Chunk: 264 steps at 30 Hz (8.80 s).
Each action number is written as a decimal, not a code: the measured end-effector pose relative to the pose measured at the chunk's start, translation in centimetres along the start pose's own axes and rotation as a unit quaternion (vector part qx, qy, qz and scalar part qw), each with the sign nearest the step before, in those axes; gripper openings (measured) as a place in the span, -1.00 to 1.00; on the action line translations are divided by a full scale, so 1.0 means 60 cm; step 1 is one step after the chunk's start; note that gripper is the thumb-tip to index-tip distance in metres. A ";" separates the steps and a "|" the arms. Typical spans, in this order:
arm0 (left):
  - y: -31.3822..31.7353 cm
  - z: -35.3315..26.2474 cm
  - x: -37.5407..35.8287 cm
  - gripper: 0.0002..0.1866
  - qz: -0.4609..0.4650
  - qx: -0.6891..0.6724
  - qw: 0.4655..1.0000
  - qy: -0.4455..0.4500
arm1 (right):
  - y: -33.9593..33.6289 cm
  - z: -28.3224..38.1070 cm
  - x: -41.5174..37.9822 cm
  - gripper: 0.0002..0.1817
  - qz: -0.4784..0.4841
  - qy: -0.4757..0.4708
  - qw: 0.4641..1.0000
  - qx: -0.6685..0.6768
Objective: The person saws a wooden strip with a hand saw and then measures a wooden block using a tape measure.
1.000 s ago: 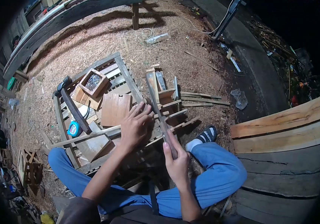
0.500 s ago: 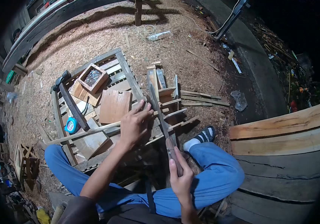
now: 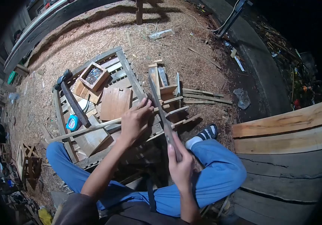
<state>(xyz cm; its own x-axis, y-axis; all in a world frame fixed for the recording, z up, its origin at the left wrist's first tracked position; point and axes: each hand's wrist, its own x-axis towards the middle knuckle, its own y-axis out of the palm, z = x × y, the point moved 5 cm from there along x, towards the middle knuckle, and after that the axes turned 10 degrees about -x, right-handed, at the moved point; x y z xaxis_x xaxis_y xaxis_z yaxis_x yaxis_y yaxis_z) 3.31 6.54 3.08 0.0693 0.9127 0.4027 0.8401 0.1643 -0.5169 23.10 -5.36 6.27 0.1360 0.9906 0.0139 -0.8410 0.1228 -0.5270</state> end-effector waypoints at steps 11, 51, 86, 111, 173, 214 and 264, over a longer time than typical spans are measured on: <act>0.007 0.008 -0.006 -0.71 0.000 -0.007 1.000 -0.029 | -0.012 0.004 -0.029 -0.54 -0.001 0.058 0.996 0.065; -0.004 0.007 -0.003 -0.58 0.001 0.010 1.000 0.008 | 0.050 0.015 0.063 -0.53 -0.008 0.041 0.995 0.089; 0.000 0.010 -0.005 -0.53 0.000 0.036 0.999 0.003 | -0.033 -0.007 -0.082 -0.55 0.010 0.193 0.977 0.095; 0.003 0.014 -0.008 -0.44 0.008 0.053 0.999 0.007 | -0.042 0.004 -0.089 -0.57 -0.007 0.104 0.994 0.042; -0.002 0.003 -0.003 -0.50 0.017 0.022 1.000 0.009 | 0.039 0.090 0.078 -0.57 -0.026 0.000 1.000 -0.004; 0.002 -0.006 0.000 -0.63 0.021 0.041 0.999 0.028 | 0.013 0.057 0.091 -0.57 0.045 0.141 0.978 0.146; -0.003 -0.007 0.007 -0.62 0.008 0.035 0.998 0.043 | 0.050 0.062 0.073 -0.62 -0.043 -0.015 0.999 -0.002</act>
<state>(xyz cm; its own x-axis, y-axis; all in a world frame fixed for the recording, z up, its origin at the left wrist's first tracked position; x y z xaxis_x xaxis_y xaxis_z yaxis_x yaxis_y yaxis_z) 3.42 6.73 3.68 0.1311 0.8801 0.4564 0.7994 0.1783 -0.5737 19.22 -0.43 7.89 0.1920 0.9777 0.0848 -0.8248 0.2075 -0.5260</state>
